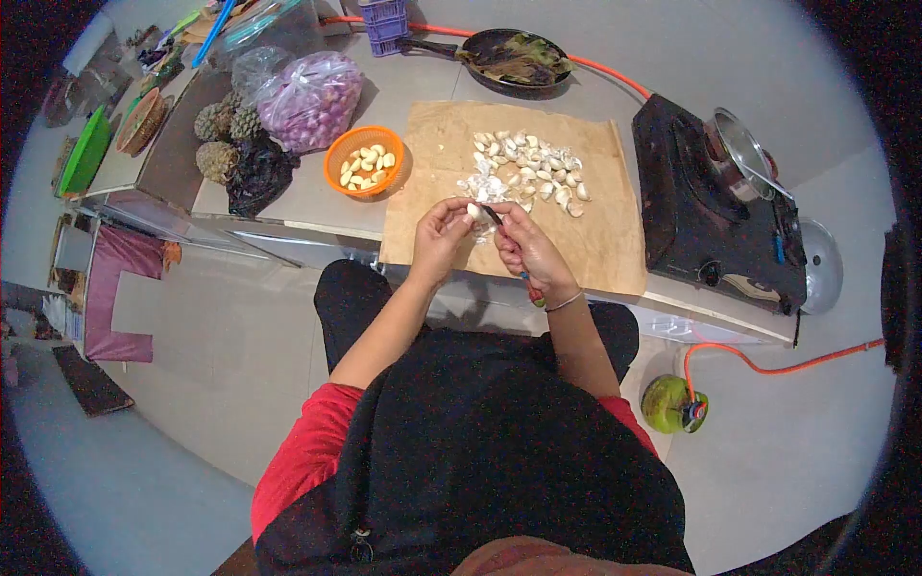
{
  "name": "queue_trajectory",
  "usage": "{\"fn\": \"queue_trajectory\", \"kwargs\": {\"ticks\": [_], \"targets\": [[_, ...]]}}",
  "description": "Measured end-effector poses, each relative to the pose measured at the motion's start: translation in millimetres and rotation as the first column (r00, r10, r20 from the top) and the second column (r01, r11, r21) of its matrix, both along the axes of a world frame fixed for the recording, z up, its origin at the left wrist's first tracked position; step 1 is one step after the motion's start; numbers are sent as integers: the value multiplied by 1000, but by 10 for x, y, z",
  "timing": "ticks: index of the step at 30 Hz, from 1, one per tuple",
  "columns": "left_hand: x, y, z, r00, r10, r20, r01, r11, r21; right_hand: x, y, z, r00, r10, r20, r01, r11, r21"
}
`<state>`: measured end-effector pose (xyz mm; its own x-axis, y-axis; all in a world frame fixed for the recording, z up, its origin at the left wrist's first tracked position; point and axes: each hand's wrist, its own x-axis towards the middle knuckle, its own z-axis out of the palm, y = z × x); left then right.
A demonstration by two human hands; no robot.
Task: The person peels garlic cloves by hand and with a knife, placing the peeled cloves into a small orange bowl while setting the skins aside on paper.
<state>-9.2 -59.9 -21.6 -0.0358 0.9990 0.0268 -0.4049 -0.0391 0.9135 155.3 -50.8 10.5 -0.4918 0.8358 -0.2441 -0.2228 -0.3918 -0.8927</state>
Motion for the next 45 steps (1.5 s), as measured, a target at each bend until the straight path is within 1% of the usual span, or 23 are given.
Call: {"fn": "queue_trajectory", "kwargs": {"ticks": [4, 9, 13, 15, 18, 24, 27, 31, 34, 37, 40, 42, 45], "targets": [[-2, 18, -33, 999, 5, 44, -5, 1000, 4, 53, -15, 36, 1000, 26, -10, -26, 1000, -6], [-2, 14, -40, 1000, -11, 6, 10, 999, 43, 1, -61, 124, 995, 96, 35, -97, 995, 34], [-10, 11, -35, 1000, 1, -16, -1, 999, 37, -20, -44, 105, 997, 57, 49, -59, 997, 50], [-3, 10, -47, 1000, -1, 5, 1, 999, 42, -14, -45, 86, 997, 35, 63, -40, 997, 69], [2, 13, -58, 1000, 4, 12, -4, 1000, 16, -5, -36, 53, 998, -32, 60, 28, 998, 58], [3, 27, -56, 998, 8, 69, -6, 1000, -27, 58, -18, 21, 999, 38, 29, -39, 999, 18], [1, 25, -30, 997, -5, 82, 6, 1000, -20, 40, -56, 127, 1000, 28, 1, -28, 999, -19], [-5, 24, -57, 999, -31, 19, 31, 999, -8, 1, -50, 128, 997, 67, 32, -69, 997, 43], [-20, 53, -107, 999, -10, 34, 10, 1000, 0, -26, -28, 112, 996, 57, 68, -62, 996, 69], [-22, 75, -123, 989, 16, 145, -5, 997, -76, 1, -34, 92, 997, 60, 58, -63, 996, 55], [-25, 84, -128, 975, 5, 222, 18, 995, -103, 24, -47, 101, 996, 72, 47, -74, 996, 55], [-25, 103, -154, 970, -1, 243, 26, 994, -103, 32, -69, 149, 996, 75, 38, -77, 996, 51], [-13, 119, -181, 958, 17, 285, 20, 992, -124, 74, -79, 201, 999, 37, -8, -37, 999, 29]]}}
